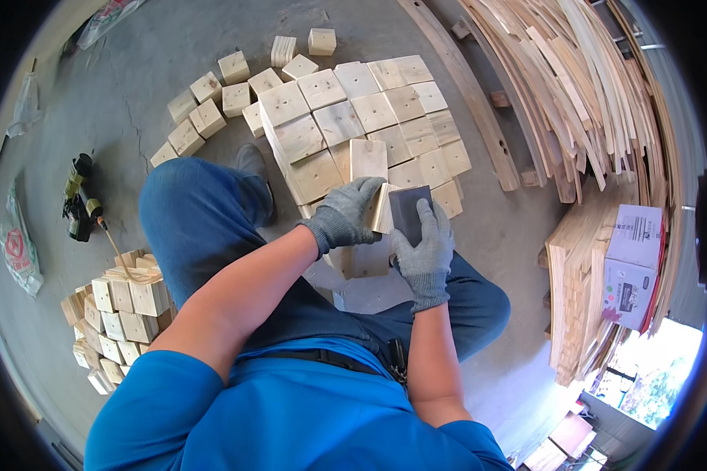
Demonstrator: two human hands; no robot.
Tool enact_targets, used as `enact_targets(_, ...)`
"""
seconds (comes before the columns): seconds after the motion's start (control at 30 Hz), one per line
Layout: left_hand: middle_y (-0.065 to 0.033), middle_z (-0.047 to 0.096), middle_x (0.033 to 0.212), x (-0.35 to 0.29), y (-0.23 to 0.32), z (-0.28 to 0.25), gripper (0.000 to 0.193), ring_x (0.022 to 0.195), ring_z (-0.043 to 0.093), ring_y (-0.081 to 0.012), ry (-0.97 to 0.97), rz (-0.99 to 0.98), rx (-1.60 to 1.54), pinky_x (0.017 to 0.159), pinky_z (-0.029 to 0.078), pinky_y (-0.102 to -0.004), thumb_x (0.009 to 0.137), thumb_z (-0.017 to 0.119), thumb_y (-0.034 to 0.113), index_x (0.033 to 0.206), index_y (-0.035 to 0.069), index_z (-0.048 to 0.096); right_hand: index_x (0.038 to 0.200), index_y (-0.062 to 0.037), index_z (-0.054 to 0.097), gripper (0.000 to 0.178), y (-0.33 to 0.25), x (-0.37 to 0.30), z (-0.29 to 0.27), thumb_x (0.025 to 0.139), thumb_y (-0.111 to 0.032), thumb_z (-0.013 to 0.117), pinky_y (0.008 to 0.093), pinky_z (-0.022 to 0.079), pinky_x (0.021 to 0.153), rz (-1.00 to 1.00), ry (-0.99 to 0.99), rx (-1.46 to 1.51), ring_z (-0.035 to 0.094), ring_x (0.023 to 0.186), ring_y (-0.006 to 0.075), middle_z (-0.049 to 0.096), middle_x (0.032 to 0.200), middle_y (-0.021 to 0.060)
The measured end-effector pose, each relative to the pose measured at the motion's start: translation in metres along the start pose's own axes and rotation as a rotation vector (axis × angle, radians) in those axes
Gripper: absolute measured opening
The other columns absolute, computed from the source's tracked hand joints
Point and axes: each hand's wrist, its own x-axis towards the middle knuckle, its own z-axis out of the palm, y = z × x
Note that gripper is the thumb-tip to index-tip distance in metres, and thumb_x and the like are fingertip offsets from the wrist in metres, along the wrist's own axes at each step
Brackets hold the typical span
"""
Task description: The person sits on the floor and sands small wooden blocks one at a time using a sanding block. They repeatedly pick up a block, sand its surfaces, and place it back into a pile.
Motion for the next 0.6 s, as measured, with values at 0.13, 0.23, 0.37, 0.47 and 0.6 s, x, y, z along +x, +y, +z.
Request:
enact_targets(0.13,-0.0228,0.061,0.143,0.003,-0.002,-0.004,0.110,0.128,0.065,-0.0441,0.009,0.010,0.012,0.110,0.054,-0.0495,0.064,0.098,0.043,0.156,0.012,0.047,0.153,-0.0085,0.061,0.079,-0.003,0.001,0.003,0.083,-0.033,0.088,0.0594,0.043,0.117,-0.016,0.033,0.018,0.054,0.138,0.0487,0.054,0.155,0.0291)
enact_targets(0.23,-0.0232,0.062,0.142,0.003,-0.006,-0.003,0.110,0.127,0.065,-0.0440,0.019,0.022,0.010,0.110,0.054,-0.0495,0.063,0.098,0.043,0.155,0.011,0.047,0.152,-0.0082,0.061,0.078,-0.003,0.002,0.006,0.082,-0.033,0.088,0.0591,0.043,0.117,-0.014,0.036,0.006,0.055,0.138,0.0484,0.054,0.155,0.0288)
enact_targets(0.37,-0.0233,0.062,0.142,0.002,-0.009,0.005,0.112,0.127,0.065,-0.0438,0.030,0.023,-0.009,0.110,0.054,-0.0492,0.063,0.098,0.043,0.156,0.009,0.046,0.151,-0.0084,0.062,0.078,-0.003,-0.001,0.005,0.082,-0.034,0.089,0.0588,0.044,0.116,-0.007,0.038,0.001,0.055,0.138,0.0483,0.054,0.154,0.0283)
enact_targets(0.47,-0.0232,0.062,0.143,0.002,-0.006,0.007,0.113,0.128,0.065,-0.0435,0.032,0.014,0.004,0.111,0.054,-0.0487,0.063,0.098,0.043,0.157,0.009,0.045,0.151,-0.0094,0.062,0.078,0.002,-0.002,0.005,0.081,-0.034,0.089,0.0589,0.044,0.116,-0.018,0.054,0.001,0.055,0.137,0.0481,0.055,0.154,0.0278)
enact_targets(0.6,-0.0225,0.061,0.144,0.003,-0.002,0.004,0.113,0.130,0.064,-0.0433,0.006,0.000,0.004,0.112,0.054,-0.0479,0.063,0.097,0.044,0.157,0.008,0.046,0.151,-0.0107,0.062,0.079,0.004,-0.003,0.007,0.081,-0.034,0.089,0.0591,0.044,0.116,-0.012,0.059,0.004,0.056,0.137,0.0478,0.055,0.154,0.0271)
